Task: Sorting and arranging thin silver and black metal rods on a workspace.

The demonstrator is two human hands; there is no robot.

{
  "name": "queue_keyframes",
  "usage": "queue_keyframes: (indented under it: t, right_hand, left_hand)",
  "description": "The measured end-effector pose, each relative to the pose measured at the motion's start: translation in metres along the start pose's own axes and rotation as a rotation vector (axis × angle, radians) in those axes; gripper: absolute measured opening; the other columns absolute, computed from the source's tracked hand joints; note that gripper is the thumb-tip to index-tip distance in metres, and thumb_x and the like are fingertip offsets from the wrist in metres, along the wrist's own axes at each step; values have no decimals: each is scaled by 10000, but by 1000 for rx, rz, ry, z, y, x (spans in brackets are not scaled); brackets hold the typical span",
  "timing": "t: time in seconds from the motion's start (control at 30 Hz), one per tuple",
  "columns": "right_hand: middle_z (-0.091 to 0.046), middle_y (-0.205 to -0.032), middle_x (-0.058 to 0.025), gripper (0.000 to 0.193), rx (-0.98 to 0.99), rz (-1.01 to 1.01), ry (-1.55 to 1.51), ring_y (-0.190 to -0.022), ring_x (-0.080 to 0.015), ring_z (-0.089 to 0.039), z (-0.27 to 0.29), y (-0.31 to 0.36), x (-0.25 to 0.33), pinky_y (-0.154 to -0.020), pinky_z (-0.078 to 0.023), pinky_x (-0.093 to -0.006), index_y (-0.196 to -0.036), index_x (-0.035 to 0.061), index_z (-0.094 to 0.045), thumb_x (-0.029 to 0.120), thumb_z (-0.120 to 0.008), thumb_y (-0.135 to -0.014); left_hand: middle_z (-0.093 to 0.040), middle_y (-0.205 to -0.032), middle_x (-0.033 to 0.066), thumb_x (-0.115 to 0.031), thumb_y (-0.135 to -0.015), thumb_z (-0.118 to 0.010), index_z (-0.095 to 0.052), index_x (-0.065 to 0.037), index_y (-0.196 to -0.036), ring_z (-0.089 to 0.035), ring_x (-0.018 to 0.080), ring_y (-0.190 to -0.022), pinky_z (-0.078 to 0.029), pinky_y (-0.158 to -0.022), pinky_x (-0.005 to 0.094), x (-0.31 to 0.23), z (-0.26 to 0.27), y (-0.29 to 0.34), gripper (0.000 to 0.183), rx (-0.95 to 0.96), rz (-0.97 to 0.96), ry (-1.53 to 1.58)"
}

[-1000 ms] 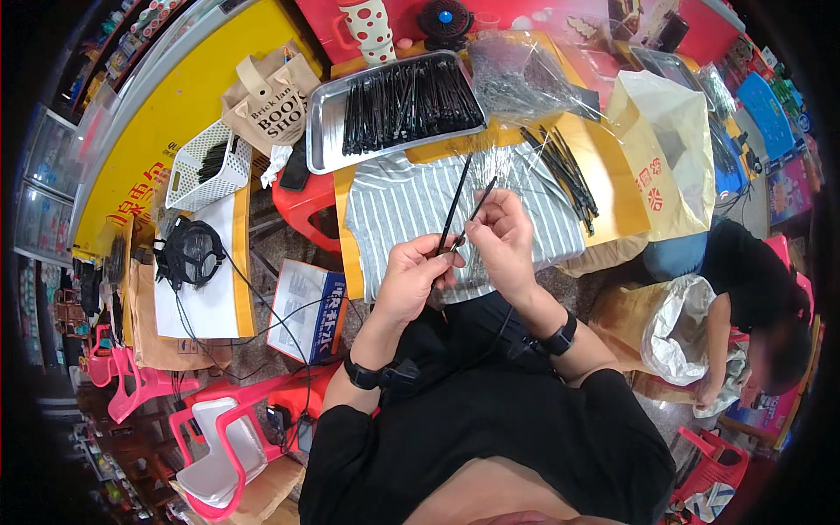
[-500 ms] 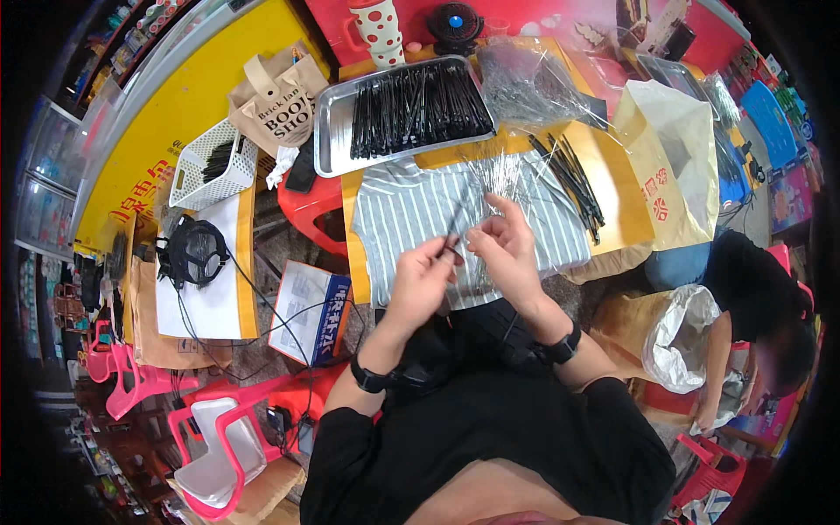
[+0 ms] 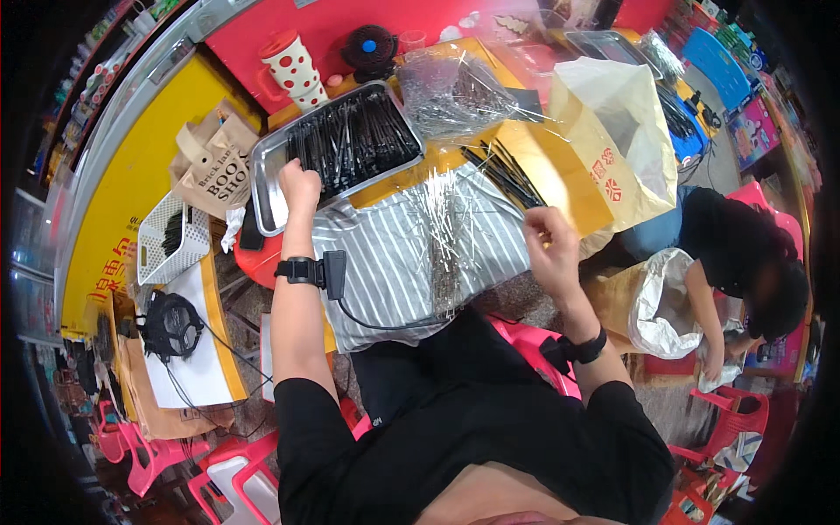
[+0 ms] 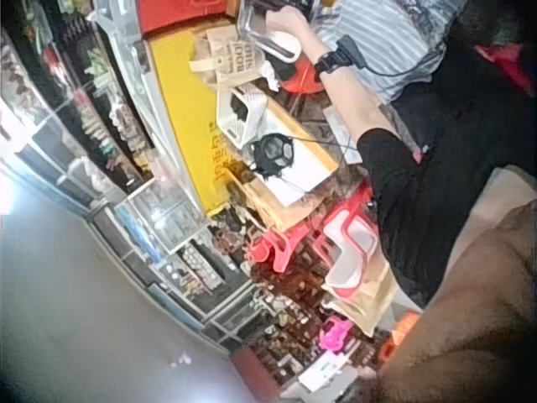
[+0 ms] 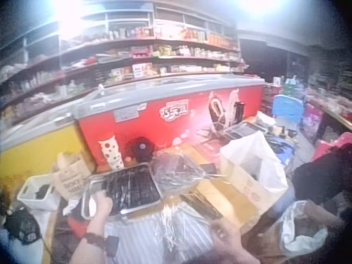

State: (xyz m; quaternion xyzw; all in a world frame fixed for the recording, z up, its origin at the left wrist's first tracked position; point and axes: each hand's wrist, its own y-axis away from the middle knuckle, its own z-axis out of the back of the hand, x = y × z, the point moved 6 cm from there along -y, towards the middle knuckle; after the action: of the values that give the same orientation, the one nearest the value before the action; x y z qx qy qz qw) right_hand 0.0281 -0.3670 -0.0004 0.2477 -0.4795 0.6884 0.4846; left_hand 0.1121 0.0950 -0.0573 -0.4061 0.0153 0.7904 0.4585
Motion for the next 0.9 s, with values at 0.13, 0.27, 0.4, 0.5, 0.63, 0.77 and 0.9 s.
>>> queue_keyframes:
  t: [0.13, 0.27, 0.4, 0.5, 0.63, 0.77, 0.9]
  right_hand:
    - [-587, -835, -145, 188, -21, 131, 445, -795, -318, -579, 14, -20, -26, -700, -468, -382, -912, 2, -599, -10, -620, -725]
    - [-589, -839, -148, 195, 36, 177, 512, -850, -349, -559, 2, -33, -35, -751, -450, -422, -900, 15, -608, 33, -629, -707]
    - [-590, -872, -145, 179, 158, 160, 702, -845, -344, -566, -14, -35, -48, -726, -462, -438, -885, 21, -603, 40, -616, -708]
    - [-586, -830, -138, 198, 107, 167, 685, -797, -324, -576, -11, -30, -53, -686, -466, -427, -893, 20, -611, 36, -624, -696]
    - [-568, -667, -63, 251, 125, -174, 252, -601, -189, -565, 3, -28, -62, -545, -449, -314, -932, -1, -629, 3, -675, -685]
    - [-556, -635, -6, 248, 150, -419, -342, -544, -96, -518, 10, -24, -87, -499, -404, -228, -936, -29, -632, -8, -701, -699]
    - [-610, -719, -35, 179, 134, -607, -499, -565, -85, -550, 26, -7, -89, -506, -417, -196, -935, -32, -620, -22, -671, -764]
  left_hand:
    - [-601, -1072, 291, -57, -715, -516, -637, 66, -1071, -546, 421, -1055, -381, -987, 442, -6, -9, 9, 396, 171, 41, -191]
    - [-598, -1100, 264, -78, -733, -566, -627, 66, -1084, -570, 374, -1042, -403, -963, 417, -41, 26, 30, 384, 86, -120, -84]
    - [-626, -1055, 176, -41, -772, -621, -633, 56, -1075, -599, 266, -1000, -445, -885, 327, -70, 62, 73, 319, 126, -113, 234]
    - [-628, -1031, 143, -11, -793, -614, -633, 40, -1090, -600, 202, -954, -462, -818, 283, -89, 85, 116, 302, 182, -17, 412]
    - [-625, -1011, 112, -4, -814, -607, -631, 23, -1107, -584, 141, -894, -461, -757, 246, -77, 95, 157, 296, 224, -19, 488]
    - [-614, -982, 67, 12, -830, -592, -637, 18, -1095, -545, 71, -795, -441, -703, 203, -94, 82, 192, 269, 317, 80, 724]
    - [-609, -985, 52, 25, -846, -568, -638, 28, -1065, -560, 93, -813, -443, -710, 210, -123, 79, 222, 229, 395, 30, 794]
